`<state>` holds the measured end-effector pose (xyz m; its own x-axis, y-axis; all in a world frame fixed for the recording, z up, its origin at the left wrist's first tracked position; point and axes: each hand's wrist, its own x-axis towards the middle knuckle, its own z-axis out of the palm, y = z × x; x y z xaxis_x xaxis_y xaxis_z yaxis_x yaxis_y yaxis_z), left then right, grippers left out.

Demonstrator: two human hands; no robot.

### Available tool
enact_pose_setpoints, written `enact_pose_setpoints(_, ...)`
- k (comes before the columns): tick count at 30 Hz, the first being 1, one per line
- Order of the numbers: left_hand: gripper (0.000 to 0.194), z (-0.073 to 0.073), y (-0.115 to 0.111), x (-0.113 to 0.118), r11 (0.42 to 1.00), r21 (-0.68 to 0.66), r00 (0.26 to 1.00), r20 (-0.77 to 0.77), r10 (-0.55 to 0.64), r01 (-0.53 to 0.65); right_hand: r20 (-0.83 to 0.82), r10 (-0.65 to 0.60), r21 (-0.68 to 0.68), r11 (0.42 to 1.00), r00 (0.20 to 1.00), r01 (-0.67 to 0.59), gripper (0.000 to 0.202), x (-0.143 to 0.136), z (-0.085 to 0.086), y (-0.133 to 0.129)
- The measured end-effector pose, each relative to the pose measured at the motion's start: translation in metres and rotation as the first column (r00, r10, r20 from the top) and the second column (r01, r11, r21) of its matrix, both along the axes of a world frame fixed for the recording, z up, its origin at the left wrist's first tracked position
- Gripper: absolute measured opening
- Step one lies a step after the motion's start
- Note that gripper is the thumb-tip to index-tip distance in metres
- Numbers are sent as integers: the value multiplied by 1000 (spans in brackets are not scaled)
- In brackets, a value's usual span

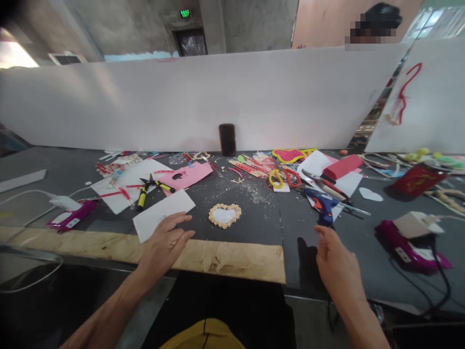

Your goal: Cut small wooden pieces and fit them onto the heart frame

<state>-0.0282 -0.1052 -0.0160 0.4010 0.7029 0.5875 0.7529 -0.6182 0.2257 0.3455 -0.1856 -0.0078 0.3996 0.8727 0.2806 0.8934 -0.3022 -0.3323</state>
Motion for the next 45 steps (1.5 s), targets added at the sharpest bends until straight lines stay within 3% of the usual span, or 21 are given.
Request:
enact_pose_setpoints(3, 30, 6, 8, 10, 1000, -3, 1000, -14, -25, 25, -7, 82, 82, 993, 997, -81, 33, -8, -5, 8)
enact_pose_setpoints(6, 14, 13, 16, 21, 999, -5, 998, -48, -36, 36, 20, 255, 139, 957, 967, -255, 31, -22, -3, 22)
enact_pose_setpoints(11, 26, 8, 17, 35, 995, -49, 984, -149, -98, 92, 43, 519, 3, 854, 853, -520, 34, -53, 5, 44)
enact_pose_setpoints(14, 33, 0, 17, 37, 992, -107, 975, -205, -91, 70, 18, 605, -63, 795, 796, -603, 35, -70, 3, 57)
enact_pose_setpoints(17, 44, -2, 26, 35, 986, -166, 973, -223, -50, 13, 1, 640, -98, 765, 768, -637, 36, -82, 3, 72)
enact_pose_setpoints(20, 39, 4, 45, 29, 986, -169, 981, -194, -27, -6, -23, 662, -115, 743, 749, -660, 38, -84, 8, 89)
enact_pose_setpoints(25, 36, 14, 75, 23, 993, -87, 989, -120, -86, 76, -79, 635, -96, 763, 769, -639, 39, -81, 15, 116)
enact_pose_setpoints(32, 25, 17, 99, 40, 967, -104, 957, -153, -245, 231, -166, 624, 8, 775, 764, -632, 29, -87, -9, 133)
enact_pose_setpoints(40, 27, 19, 116, 64, 889, -361, 931, -125, -344, 280, -235, 629, 95, 773, 741, -627, 26, -82, -16, 134)
enact_pose_setpoints(45, 30, 12, 118, 67, 861, -416, 919, -124, -373, 294, -250, 634, 97, 769, 732, -632, 26, -84, -16, 132)
